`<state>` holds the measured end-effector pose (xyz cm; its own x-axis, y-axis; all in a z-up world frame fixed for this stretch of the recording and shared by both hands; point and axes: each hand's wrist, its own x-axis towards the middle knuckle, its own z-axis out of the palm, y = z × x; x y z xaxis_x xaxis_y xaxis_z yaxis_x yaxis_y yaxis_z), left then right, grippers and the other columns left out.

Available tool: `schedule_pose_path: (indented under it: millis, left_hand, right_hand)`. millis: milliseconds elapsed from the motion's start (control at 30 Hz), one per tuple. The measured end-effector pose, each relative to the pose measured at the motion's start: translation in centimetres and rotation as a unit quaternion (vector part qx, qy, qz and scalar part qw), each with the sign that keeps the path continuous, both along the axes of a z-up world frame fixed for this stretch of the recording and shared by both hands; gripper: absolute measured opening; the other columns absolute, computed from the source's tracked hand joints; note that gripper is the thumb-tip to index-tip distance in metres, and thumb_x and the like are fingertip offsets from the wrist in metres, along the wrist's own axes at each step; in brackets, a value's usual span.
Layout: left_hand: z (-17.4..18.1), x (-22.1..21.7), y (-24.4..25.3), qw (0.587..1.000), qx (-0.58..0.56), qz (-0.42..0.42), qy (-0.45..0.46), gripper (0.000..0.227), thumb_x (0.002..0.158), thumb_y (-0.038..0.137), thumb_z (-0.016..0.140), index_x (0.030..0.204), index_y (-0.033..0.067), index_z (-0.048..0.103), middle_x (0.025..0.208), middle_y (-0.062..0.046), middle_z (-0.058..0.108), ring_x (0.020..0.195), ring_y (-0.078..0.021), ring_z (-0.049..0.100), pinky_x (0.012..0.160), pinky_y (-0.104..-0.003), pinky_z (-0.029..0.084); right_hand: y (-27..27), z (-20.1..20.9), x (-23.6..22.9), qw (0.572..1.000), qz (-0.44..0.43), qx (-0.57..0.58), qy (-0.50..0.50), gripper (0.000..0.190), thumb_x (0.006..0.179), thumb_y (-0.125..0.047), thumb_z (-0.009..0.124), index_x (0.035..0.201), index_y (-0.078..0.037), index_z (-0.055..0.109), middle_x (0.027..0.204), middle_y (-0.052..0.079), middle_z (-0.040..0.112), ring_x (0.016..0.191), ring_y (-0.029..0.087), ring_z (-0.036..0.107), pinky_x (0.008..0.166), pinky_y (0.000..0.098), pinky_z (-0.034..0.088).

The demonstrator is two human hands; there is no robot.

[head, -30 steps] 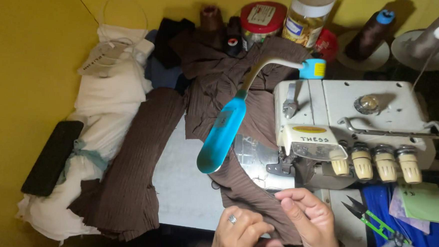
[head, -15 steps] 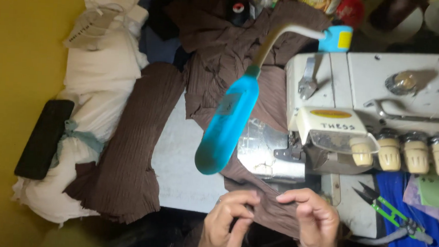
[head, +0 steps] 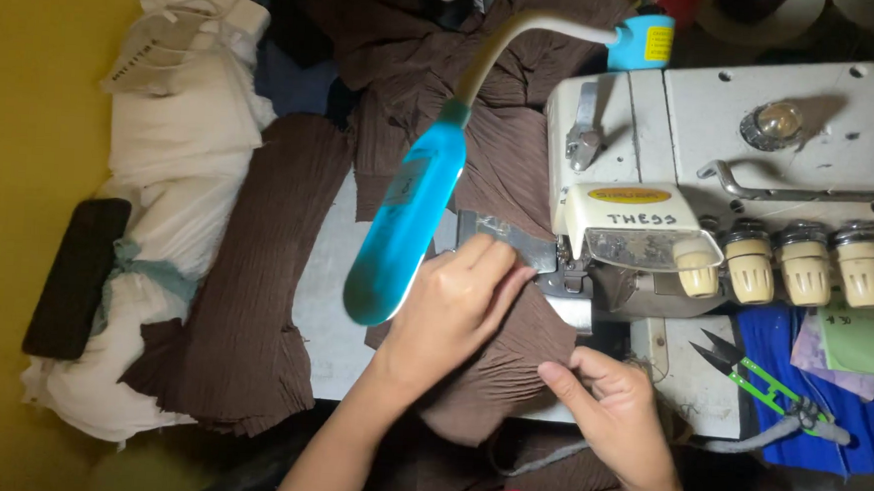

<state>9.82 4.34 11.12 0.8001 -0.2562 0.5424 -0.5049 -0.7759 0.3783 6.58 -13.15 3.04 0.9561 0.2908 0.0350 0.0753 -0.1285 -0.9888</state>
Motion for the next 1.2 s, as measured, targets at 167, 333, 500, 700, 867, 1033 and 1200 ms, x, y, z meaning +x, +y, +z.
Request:
schedule_pose_path:
  millis: [167, 333, 500, 700, 867, 1033, 1200]
  left_hand:
    - [-2.1, 0.7, -1.0, 0.987, 0.079, 0.136, -0.043, 0.024, 0.085, 0.022, 0.053, 0.068, 0.0074, 0.043, 0.067, -0.008, 0.042, 0.055, -0.0253, 0.042, 0.046, -0.036, 0.033]
    - [-2.3, 1.5, -1.4, 0.979, 0.082, 0.181, -0.031, 0.021, 0.082, 0.022, 0.054, 0.071, 0.0073, 0.046, 0.071, -0.009, 0.044, 0.065, -0.0288, 0.044, 0.055, -0.040, 0.034]
    - [-2.3, 2.4, -1.4, 0.979, 0.088, 0.181, -0.037, 0.020, 0.082, 0.023, 0.054, 0.071, 0.0069, 0.047, 0.070, -0.009, 0.044, 0.064, -0.0282, 0.044, 0.055, -0.040, 0.036]
    - [-1.4, 1.2, -0.1, 0.984, -0.177, -0.032, 0.004, 0.012, 0.085, 0.006, 0.047, 0.090, -0.0056, 0.045, 0.102, -0.022, 0.042, 0.099, -0.0328, 0.046, 0.091, -0.038, 0.038]
    - [-5.9, -5.8, 0.6, 0.992, -0.064, 0.088, -0.059, 0.065, 0.070, 0.040, 0.065, 0.115, 0.0047, 0.035, 0.123, -0.023, 0.035, 0.116, -0.0387, 0.039, 0.100, -0.046, 0.031]
    - [-10.5, -7.4, 3.1, 0.972, 0.141, 0.140, 0.124, 0.110, 0.058, 0.070, 0.059, 0.125, -0.0058, 0.016, 0.132, -0.027, 0.018, 0.124, -0.0470, 0.010, 0.092, -0.065, 0.014]
    - [-7.0, -4.4, 8.8, 0.982, 0.037, 0.017, 0.183, 0.119, 0.053, 0.032, 0.085, 0.135, 0.0083, 0.001, 0.139, -0.015, -0.016, 0.129, -0.0355, -0.014, 0.104, -0.054, 0.000]
  right_hand:
    - [-0.3, -2.7, 0.2, 0.972, -0.139, 0.165, 0.089, 0.006, 0.075, -0.002, 0.058, 0.080, 0.001, 0.060, 0.070, 0.006, 0.061, 0.064, 0.010, 0.054, 0.063, 0.0191, 0.043]
    - [0.7, -2.5, 0.3, 0.949, -0.263, 0.173, 0.031, 0.010, 0.076, 0.001, 0.059, 0.084, -0.001, 0.054, 0.072, 0.004, 0.057, 0.066, 0.005, 0.053, 0.067, 0.0142, 0.042]
    - [1.6, -2.1, 0.4, 0.934, -0.299, 0.196, 0.000, 0.010, 0.077, 0.001, 0.059, 0.084, -0.003, 0.052, 0.070, 0.003, 0.057, 0.064, 0.003, 0.052, 0.064, 0.0120, 0.042]
    - [2.3, 0.4, 0.1, 0.953, -0.256, 0.159, -0.034, 0.033, 0.080, 0.000, 0.053, 0.110, -0.003, 0.040, 0.061, 0.009, 0.048, 0.055, 0.005, 0.043, 0.059, 0.0138, 0.036]
    - [2.2, 0.6, -0.4, 0.959, -0.220, 0.178, -0.009, 0.038, 0.077, 0.002, 0.053, 0.112, -0.004, 0.037, 0.073, 0.015, 0.056, 0.066, 0.013, 0.054, 0.068, 0.0212, 0.044]
    - [3.2, 0.4, -1.2, 0.953, -0.207, 0.220, 0.002, 0.043, 0.075, 0.006, 0.054, 0.112, -0.004, 0.036, 0.079, 0.018, 0.055, 0.072, 0.016, 0.055, 0.075, 0.0255, 0.046]
    - [4.1, 0.3, -2.3, 0.946, -0.236, 0.222, -0.022, 0.037, 0.077, 0.006, 0.054, 0.105, -0.008, 0.035, 0.091, 0.022, 0.054, 0.084, 0.019, 0.055, 0.085, 0.0290, 0.045]
